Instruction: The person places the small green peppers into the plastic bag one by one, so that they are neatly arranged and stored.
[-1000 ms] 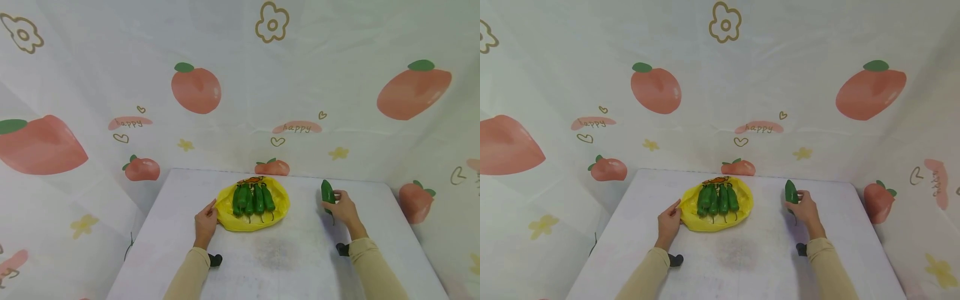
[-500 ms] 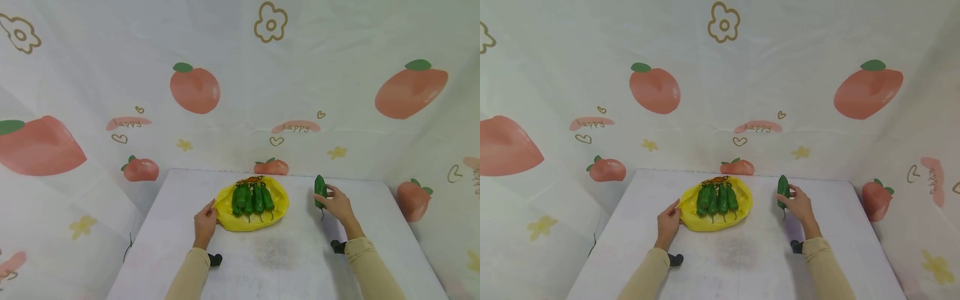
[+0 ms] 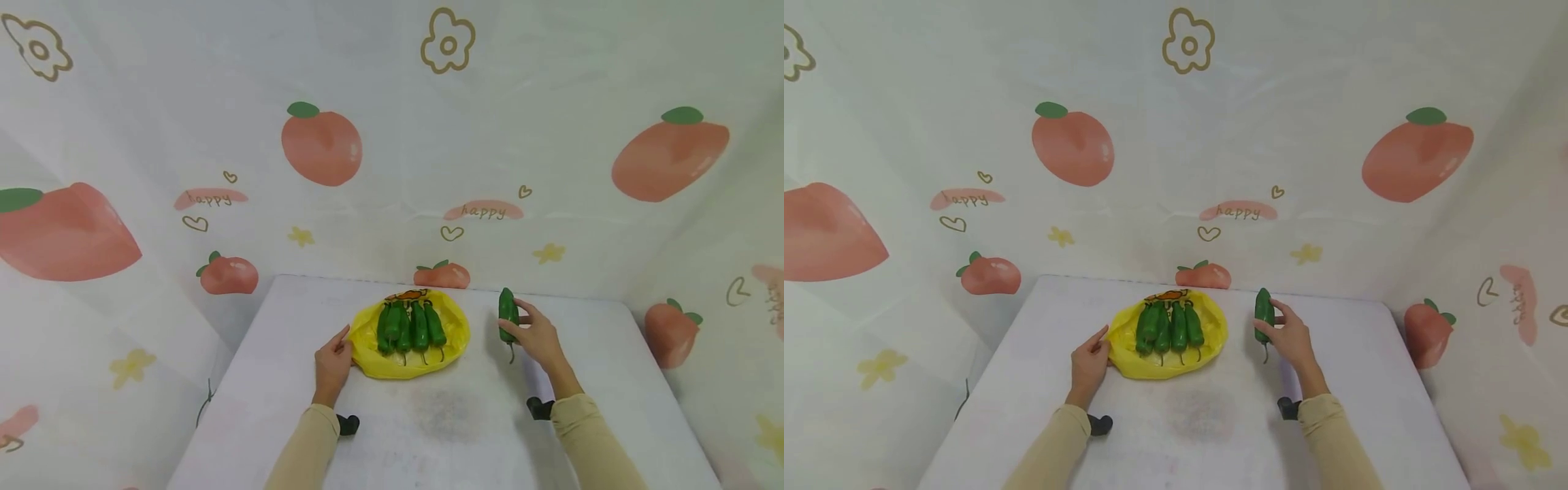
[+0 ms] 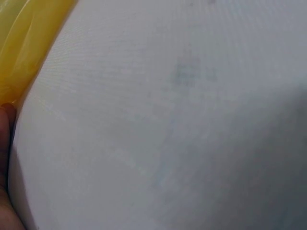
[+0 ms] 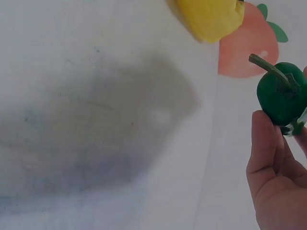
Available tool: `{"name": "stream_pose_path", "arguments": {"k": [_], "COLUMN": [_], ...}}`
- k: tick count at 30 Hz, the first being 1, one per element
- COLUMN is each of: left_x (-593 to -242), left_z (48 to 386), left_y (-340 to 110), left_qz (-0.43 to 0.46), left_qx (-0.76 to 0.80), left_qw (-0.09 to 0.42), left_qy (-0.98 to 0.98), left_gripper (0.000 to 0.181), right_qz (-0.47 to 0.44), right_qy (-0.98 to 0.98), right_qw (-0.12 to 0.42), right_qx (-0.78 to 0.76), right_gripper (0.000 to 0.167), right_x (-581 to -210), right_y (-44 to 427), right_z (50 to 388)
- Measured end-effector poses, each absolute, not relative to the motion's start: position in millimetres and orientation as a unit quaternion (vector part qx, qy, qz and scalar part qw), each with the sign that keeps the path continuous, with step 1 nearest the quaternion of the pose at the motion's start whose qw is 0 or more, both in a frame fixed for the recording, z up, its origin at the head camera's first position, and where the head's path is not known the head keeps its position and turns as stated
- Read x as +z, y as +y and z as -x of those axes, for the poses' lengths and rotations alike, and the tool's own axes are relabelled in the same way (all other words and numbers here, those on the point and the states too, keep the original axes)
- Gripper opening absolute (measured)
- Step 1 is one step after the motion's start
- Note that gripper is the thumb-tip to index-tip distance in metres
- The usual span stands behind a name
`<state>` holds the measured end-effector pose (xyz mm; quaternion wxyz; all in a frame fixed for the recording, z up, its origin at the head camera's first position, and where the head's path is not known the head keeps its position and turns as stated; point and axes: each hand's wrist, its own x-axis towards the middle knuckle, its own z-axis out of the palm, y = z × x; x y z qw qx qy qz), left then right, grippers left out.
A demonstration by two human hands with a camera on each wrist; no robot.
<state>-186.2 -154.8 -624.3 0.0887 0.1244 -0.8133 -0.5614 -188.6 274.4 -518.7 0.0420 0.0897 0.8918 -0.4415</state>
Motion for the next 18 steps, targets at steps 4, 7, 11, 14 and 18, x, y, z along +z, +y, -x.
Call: {"name": "stream_pose_path", "arguments": {"k": [4,7,11,14,18], "left_x": [-624.7,-626.7,-627.6,-626.8,-624.5], "left_z": [186.6,187.8,188.3,187.7,187.0], "left_y": [-155.7,-156.8,-158.0,-158.0,-157.3], "left_qz": [-0.126,-0.123,-0.121,-0.120,-0.116], "left_qx": [-0.560,-0.559,-0.562,-0.568,-0.574], "left_qw": [0.087,0.089,0.099,0.103,0.101], "left_qy": [-0.814,-0.815,-0.812,-0.808,-0.805], "left_gripper": [0.041,0.040,0.039,0.039,0.038], "right_qz": [-0.085,-0.074,-0.054,-0.043,-0.034], "right_qy": [0.885,0.878,0.875,0.879,0.879], "right_qw": [0.041,0.042,0.038,0.036,0.034], "right_qx": [-0.456,-0.471,-0.480,-0.474,-0.475], "right_gripper": [0.084,0.084,0.083,0.081,0.079], "right_x": [-516.1,-512.9,-507.6,-503.0,-497.9], "right_y": [266.6,260.5,251.4,244.9,236.4], "right_z": [187.4,188.4,191.2,192.1,190.9]}}
